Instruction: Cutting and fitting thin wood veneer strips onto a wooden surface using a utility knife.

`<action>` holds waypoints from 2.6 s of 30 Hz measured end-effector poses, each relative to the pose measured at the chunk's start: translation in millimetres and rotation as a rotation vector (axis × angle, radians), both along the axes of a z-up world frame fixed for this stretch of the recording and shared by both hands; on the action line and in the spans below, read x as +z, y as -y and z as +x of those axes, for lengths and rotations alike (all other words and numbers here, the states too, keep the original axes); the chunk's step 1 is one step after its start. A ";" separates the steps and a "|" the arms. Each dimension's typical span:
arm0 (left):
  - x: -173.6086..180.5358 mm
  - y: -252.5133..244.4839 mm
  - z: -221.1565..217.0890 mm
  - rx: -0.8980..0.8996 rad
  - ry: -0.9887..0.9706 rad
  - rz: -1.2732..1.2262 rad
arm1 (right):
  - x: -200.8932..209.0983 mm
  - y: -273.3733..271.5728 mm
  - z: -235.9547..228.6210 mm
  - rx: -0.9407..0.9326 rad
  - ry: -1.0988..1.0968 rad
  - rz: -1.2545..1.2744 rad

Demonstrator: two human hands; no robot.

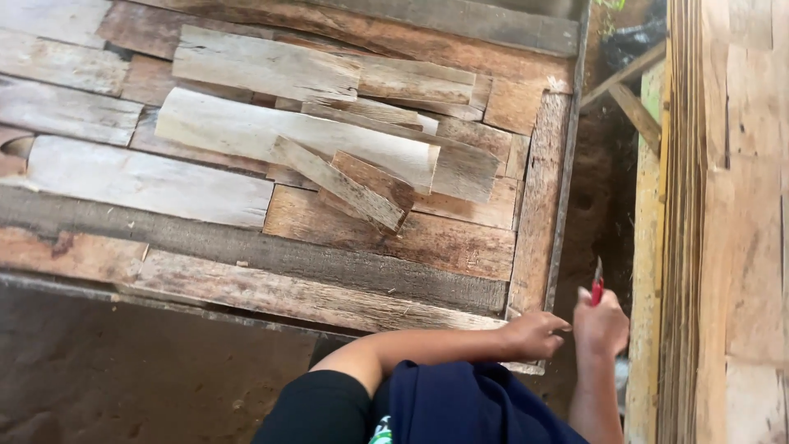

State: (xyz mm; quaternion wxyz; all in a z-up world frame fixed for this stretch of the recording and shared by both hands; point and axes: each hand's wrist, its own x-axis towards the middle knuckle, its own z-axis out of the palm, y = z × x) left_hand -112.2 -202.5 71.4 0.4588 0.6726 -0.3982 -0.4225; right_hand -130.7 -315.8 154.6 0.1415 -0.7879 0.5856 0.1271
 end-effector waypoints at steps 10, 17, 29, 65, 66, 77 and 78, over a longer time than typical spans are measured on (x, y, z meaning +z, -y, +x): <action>-54.4 -230.7 146.3 0.346 0.216 -0.357 | -76.7 -171.0 150.5 0.009 0.621 0.479; -54.9 -387.2 265.4 0.660 0.527 -0.095 | -106.2 -243.2 227.2 0.029 0.518 0.439; 4.2 -432.7 309.6 0.872 -0.504 -0.082 | -13.3 -281.6 242.2 -0.130 0.851 0.712; 61.8 -415.7 335.9 1.147 -1.024 0.017 | 52.1 -186.4 231.6 -0.402 0.964 0.457; 72.4 -409.0 342.3 1.141 -1.016 0.081 | 54.6 -184.1 229.9 -0.461 1.001 0.424; 112.7 -393.9 354.1 1.209 -0.780 0.182 | 45.3 -199.5 220.2 -0.449 0.941 0.607; 117.9 -397.6 353.6 1.264 -0.766 0.180 | 39.8 -199.6 221.9 -0.430 0.937 0.669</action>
